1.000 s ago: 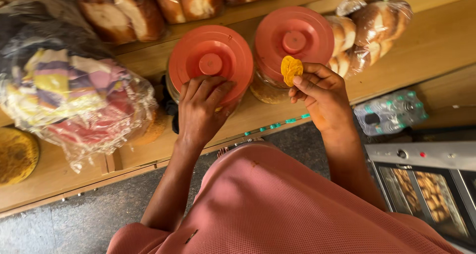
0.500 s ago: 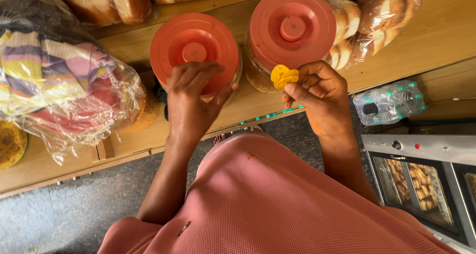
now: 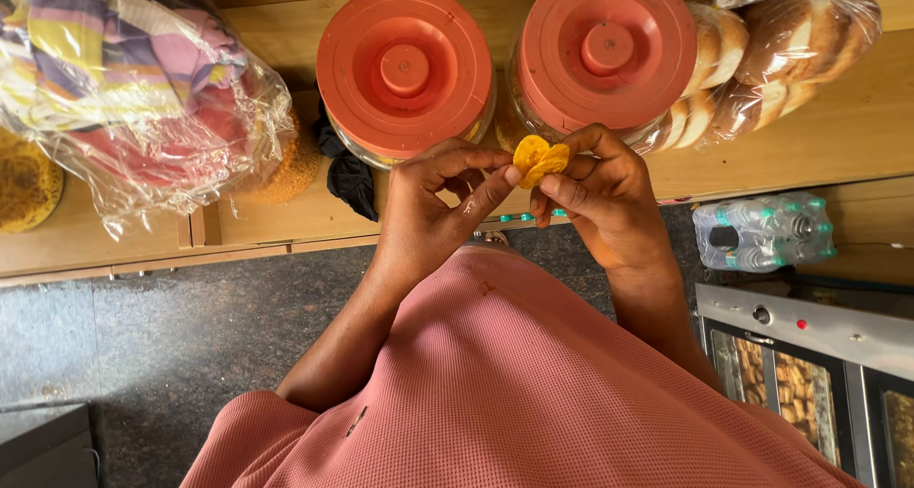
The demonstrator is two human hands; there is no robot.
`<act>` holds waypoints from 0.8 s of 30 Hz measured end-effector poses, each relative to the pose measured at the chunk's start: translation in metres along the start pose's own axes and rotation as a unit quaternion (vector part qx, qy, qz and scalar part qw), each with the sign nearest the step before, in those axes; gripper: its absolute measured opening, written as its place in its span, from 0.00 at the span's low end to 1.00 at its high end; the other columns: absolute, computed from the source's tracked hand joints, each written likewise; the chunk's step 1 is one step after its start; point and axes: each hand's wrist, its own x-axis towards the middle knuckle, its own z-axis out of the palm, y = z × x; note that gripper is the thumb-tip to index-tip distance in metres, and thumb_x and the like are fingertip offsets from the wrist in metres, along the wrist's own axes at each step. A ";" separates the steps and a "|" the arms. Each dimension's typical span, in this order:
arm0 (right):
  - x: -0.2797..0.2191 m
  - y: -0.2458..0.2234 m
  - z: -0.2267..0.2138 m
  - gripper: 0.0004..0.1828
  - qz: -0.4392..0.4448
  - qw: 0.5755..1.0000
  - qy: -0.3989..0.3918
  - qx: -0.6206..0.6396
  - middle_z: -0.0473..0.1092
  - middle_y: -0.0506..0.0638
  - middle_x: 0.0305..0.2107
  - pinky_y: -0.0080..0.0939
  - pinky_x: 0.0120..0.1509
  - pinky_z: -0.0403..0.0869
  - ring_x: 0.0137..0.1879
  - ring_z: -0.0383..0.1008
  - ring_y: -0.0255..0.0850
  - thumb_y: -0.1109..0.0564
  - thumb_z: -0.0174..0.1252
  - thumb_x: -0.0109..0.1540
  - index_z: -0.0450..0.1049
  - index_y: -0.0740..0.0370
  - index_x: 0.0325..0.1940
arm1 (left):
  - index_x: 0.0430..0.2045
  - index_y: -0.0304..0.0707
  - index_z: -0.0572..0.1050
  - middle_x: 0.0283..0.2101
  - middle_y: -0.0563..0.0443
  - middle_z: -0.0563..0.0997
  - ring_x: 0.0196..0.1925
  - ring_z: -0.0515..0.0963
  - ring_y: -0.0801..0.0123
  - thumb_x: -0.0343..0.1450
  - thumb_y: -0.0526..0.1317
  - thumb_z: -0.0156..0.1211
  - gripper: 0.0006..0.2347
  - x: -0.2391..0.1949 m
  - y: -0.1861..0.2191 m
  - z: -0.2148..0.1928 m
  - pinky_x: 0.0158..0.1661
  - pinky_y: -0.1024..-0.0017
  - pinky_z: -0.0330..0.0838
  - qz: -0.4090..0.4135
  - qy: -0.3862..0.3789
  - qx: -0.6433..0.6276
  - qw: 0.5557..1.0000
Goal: The person retrieves a snack from a jar, then moves to a work surface to assemble dumplings. They place shredded filling onto square dough sheets, fold and seal them into round dumplings, and arrange the finished pieces on the table.
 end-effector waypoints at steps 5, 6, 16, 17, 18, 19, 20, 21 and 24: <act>-0.001 -0.001 -0.008 0.14 0.002 1.000 -0.006 0.006 0.77 0.58 0.41 0.42 0.41 0.77 0.41 0.79 0.44 0.69 0.61 0.66 0.68 0.65 0.55 | 0.39 0.32 0.83 0.35 0.52 0.83 0.30 0.77 0.83 0.73 0.36 0.69 0.07 -0.007 -0.011 0.012 0.32 0.82 0.72 -0.008 0.036 -0.024 0.999; -0.001 -0.001 -0.010 0.15 0.001 1.000 -0.007 0.008 0.77 0.58 0.41 0.42 0.41 0.77 0.41 0.79 0.44 0.69 0.61 0.66 0.68 0.65 0.55 | 0.39 0.32 0.82 0.35 0.52 0.83 0.30 0.76 0.83 0.73 0.36 0.68 0.06 -0.008 -0.011 0.015 0.32 0.82 0.71 -0.015 0.048 -0.027 0.998; 0.002 -0.008 -0.028 0.14 0.000 1.000 -0.007 -0.011 0.77 0.58 0.40 0.44 0.41 0.78 0.38 0.78 0.42 0.70 0.61 0.65 0.68 0.64 0.52 | 0.37 0.33 0.79 0.40 0.49 0.82 0.38 0.84 0.71 0.75 0.32 0.67 0.03 -0.044 0.072 0.020 0.38 0.79 0.78 0.264 0.119 0.154 0.945; 0.002 -0.008 -0.029 0.13 0.012 1.000 -0.013 -0.014 0.77 0.57 0.40 0.44 0.41 0.78 0.38 0.77 0.42 0.70 0.61 0.65 0.68 0.65 0.51 | 0.37 0.33 0.79 0.40 0.49 0.82 0.38 0.84 0.70 0.75 0.33 0.67 0.03 -0.048 0.082 0.022 0.38 0.78 0.79 0.291 0.114 0.193 0.930; 0.002 -0.007 -0.030 0.12 0.023 0.999 -0.018 -0.017 0.77 0.57 0.39 0.44 0.41 0.77 0.37 0.77 0.42 0.69 0.60 0.66 0.68 0.65 0.51 | 0.38 0.33 0.80 0.40 0.49 0.83 0.38 0.84 0.70 0.74 0.33 0.67 0.03 -0.049 0.089 0.026 0.38 0.78 0.79 0.296 0.118 0.227 0.920; 0.003 -0.006 -0.031 0.12 0.028 0.999 -0.028 -0.023 0.77 0.57 0.39 0.43 0.41 0.77 0.37 0.77 0.42 0.70 0.61 0.65 0.68 0.65 0.51 | 0.38 0.33 0.80 0.40 0.49 0.83 0.38 0.84 0.70 0.74 0.33 0.67 0.03 -0.048 0.096 0.029 0.39 0.78 0.79 0.296 0.125 0.254 0.912; 0.004 -0.005 -0.031 0.13 0.034 0.998 -0.038 -0.029 0.76 0.56 0.39 0.43 0.41 0.77 0.37 0.77 0.41 0.70 0.61 0.65 0.68 0.65 0.51 | 0.38 0.33 0.80 0.40 0.49 0.83 0.38 0.84 0.70 0.74 0.33 0.68 0.04 -0.047 0.101 0.033 0.39 0.77 0.79 0.295 0.131 0.278 0.905; 0.007 -0.004 -0.031 0.13 0.038 0.997 -0.050 -0.035 0.76 0.56 0.38 0.42 0.41 0.77 0.37 0.77 0.41 0.70 0.61 0.65 0.68 0.65 0.51 | 0.38 0.33 0.80 0.41 0.49 0.83 0.38 0.84 0.70 0.74 0.33 0.68 0.04 -0.045 0.105 0.035 0.39 0.77 0.79 0.293 0.140 0.302 0.897; 0.015 -0.001 -0.030 0.15 0.062 0.995 -0.080 -0.016 0.76 0.56 0.38 0.41 0.40 0.77 0.37 0.78 0.41 0.70 0.62 0.63 0.67 0.64 0.50 | 0.39 0.34 0.80 0.41 0.48 0.83 0.38 0.85 0.69 0.73 0.34 0.68 0.05 -0.042 0.116 0.041 0.39 0.76 0.79 0.276 0.160 0.346 0.882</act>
